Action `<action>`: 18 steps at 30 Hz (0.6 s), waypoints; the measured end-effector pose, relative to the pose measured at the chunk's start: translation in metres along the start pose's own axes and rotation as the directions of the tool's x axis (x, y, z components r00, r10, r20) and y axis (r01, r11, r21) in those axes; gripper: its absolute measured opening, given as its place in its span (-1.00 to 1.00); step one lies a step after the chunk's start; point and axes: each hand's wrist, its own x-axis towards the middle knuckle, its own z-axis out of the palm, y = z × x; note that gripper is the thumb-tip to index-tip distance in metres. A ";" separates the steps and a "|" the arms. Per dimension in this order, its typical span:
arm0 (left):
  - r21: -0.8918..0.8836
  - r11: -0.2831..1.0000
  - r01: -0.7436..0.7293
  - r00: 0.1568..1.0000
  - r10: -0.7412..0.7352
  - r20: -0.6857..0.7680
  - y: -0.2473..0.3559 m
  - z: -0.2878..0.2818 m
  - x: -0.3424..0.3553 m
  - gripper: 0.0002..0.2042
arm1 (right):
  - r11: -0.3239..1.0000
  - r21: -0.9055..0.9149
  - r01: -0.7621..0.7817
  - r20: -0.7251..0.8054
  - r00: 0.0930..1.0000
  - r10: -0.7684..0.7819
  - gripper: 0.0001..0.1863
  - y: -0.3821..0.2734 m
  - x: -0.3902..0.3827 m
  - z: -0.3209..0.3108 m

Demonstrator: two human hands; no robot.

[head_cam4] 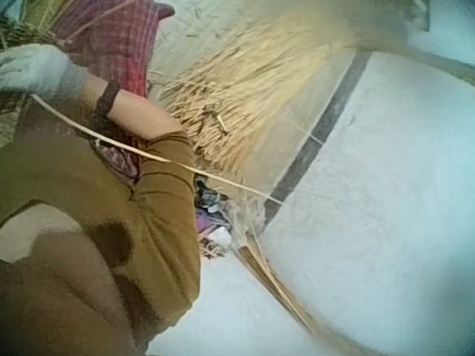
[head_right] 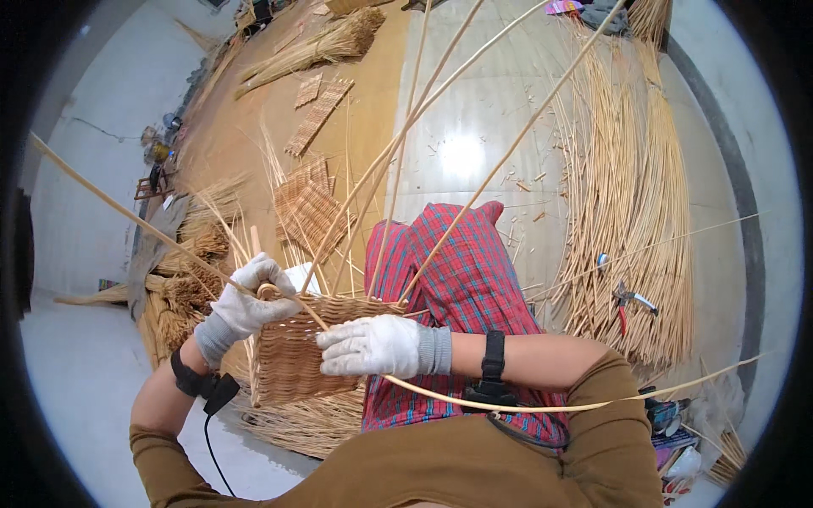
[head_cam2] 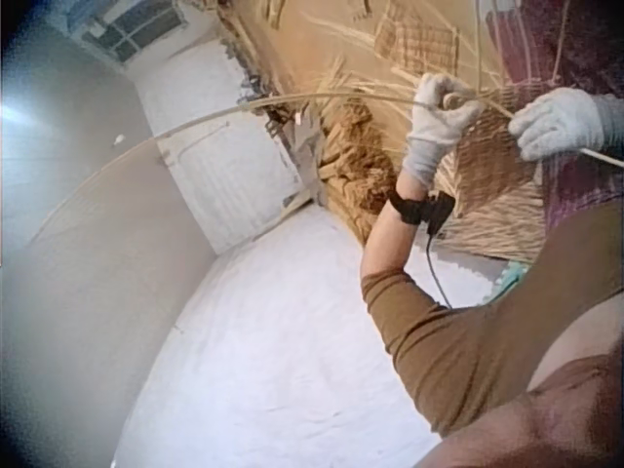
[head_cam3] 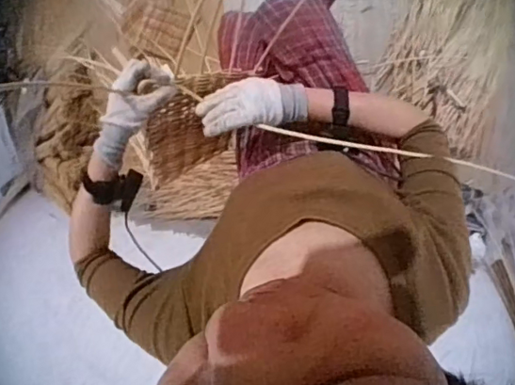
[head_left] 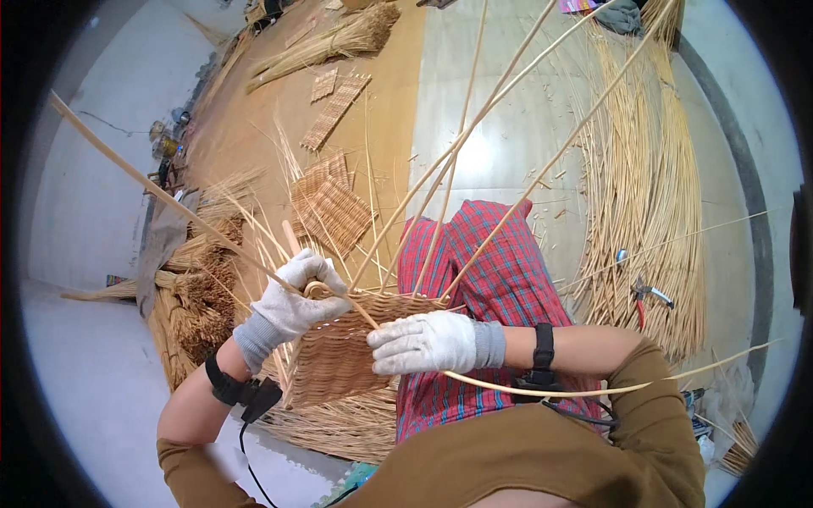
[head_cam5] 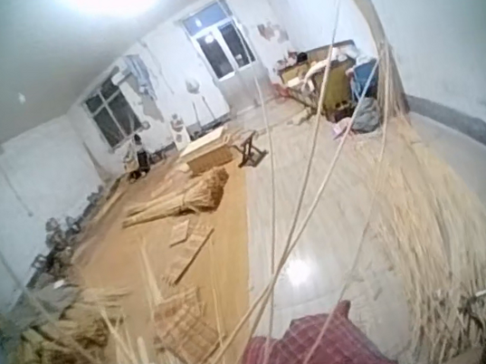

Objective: Weaving the side of a basket using thin wooden or bamboo strips.

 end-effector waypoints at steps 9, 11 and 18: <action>-0.224 0.964 0.143 0.985 -0.160 -0.060 -0.007 0.011 0.000 -0.76 | 0.951 0.240 -0.197 -0.136 0.963 0.234 -0.79 0.005 0.055 -0.070; -0.272 0.942 0.197 0.974 -0.220 -0.056 -0.007 0.011 -0.001 -0.79 | 0.950 0.084 -0.299 -0.178 0.934 0.310 -0.85 0.016 0.059 -0.089; -0.326 0.917 0.229 0.963 -0.262 -0.062 -0.007 0.013 -0.005 -0.80 | 0.685 -0.370 -0.627 -0.136 0.766 0.628 -0.52 0.056 0.049 -0.107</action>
